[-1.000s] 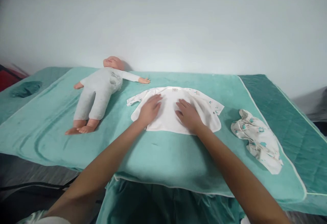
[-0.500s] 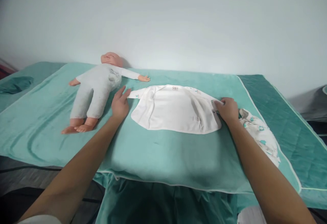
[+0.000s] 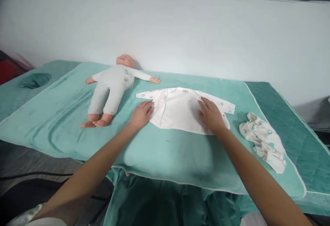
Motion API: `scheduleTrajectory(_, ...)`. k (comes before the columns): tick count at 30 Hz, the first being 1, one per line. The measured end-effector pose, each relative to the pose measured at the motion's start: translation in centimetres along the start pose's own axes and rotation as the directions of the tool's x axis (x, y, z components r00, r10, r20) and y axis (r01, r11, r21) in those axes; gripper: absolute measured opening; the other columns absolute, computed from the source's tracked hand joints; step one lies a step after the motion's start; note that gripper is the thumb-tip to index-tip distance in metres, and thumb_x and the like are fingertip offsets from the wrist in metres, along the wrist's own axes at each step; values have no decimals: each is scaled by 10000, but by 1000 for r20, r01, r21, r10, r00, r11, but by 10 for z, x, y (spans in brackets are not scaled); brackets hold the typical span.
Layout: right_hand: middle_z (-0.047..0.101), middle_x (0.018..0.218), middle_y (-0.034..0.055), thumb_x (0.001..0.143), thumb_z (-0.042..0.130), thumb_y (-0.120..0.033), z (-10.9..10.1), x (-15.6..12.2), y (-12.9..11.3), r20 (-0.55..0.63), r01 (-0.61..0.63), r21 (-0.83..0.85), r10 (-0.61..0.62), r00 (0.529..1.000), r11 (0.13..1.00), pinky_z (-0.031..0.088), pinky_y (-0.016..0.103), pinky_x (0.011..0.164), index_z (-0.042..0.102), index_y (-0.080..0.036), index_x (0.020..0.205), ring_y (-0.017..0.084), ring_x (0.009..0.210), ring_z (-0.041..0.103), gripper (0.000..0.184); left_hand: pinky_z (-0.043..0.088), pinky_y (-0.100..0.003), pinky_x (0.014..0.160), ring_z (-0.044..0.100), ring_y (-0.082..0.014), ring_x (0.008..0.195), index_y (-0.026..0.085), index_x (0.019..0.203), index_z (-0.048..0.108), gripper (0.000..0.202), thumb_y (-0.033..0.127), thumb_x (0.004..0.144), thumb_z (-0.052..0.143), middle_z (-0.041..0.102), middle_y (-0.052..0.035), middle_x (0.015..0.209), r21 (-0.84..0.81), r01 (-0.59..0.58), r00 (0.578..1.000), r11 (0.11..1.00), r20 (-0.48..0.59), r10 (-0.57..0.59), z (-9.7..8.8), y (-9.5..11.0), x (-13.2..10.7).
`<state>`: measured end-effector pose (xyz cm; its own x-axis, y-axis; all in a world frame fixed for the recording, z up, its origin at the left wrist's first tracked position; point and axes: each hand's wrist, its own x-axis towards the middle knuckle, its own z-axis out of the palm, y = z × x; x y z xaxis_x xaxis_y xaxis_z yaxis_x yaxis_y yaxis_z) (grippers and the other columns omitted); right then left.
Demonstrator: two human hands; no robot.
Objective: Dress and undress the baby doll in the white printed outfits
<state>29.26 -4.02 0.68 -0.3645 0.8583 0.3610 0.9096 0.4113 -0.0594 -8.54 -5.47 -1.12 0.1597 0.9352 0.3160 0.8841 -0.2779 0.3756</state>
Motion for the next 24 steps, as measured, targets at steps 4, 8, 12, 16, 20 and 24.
scheduleTrajectory(4,556,1445,219,980,428,-378,3,12,-6,100,-154,0,153,983,988,422,539,1146,525,-81,1395,357,1372,499,520,444,-467,1175,500,-265,1385,205,1271,668,374,283,1001,423,584,-95,1457,-45,-39,999,998,-12,38,-24,-8,-14)
scheduleTrajectory(8,605,1386,180,977,432,-447,3,47,-30,35,-179,113,176,984,977,439,554,1113,591,-148,1320,357,1301,553,482,406,-439,1212,516,-228,1372,217,1234,678,353,305,1006,423,609,-80,1423,-105,-26,973,994,-229,1,-81,-39,-16)
scheduleTrajectory(12,644,1319,164,931,510,-473,27,125,-96,84,-239,470,227,970,850,483,510,1072,612,-185,1249,314,1226,608,441,362,-444,1231,502,-260,1382,180,1250,665,364,292,941,508,592,-108,1431,-113,210,920,971,-314,-235,-130,-102,-5)
scheduleTrajectory(16,593,1403,173,917,546,-458,70,234,-166,117,-201,633,164,979,748,435,491,1130,550,-160,1313,295,1306,561,495,450,-473,1146,575,-307,1305,151,1394,568,546,365,891,592,574,-150,1454,-292,531,800,795,-138,-584,-146,-166,7)
scheduleTrajectory(20,577,1403,218,946,533,-566,105,337,-218,205,-214,661,102,974,719,431,507,1127,418,-105,1458,325,1264,589,699,572,-470,969,709,-299,1075,209,1344,608,584,557,876,623,721,-116,1230,-604,603,742,522,184,-644,-143,-194,17)
scheduleTrajectory(24,592,1377,239,903,575,-675,128,407,-257,267,-177,664,-10,964,727,408,586,1129,431,-70,1454,384,1277,570,830,615,-432,749,733,-253,786,160,1243,644,596,637,891,588,765,-130,993,-772,605,739,193,455,-497,-135,-200,36)
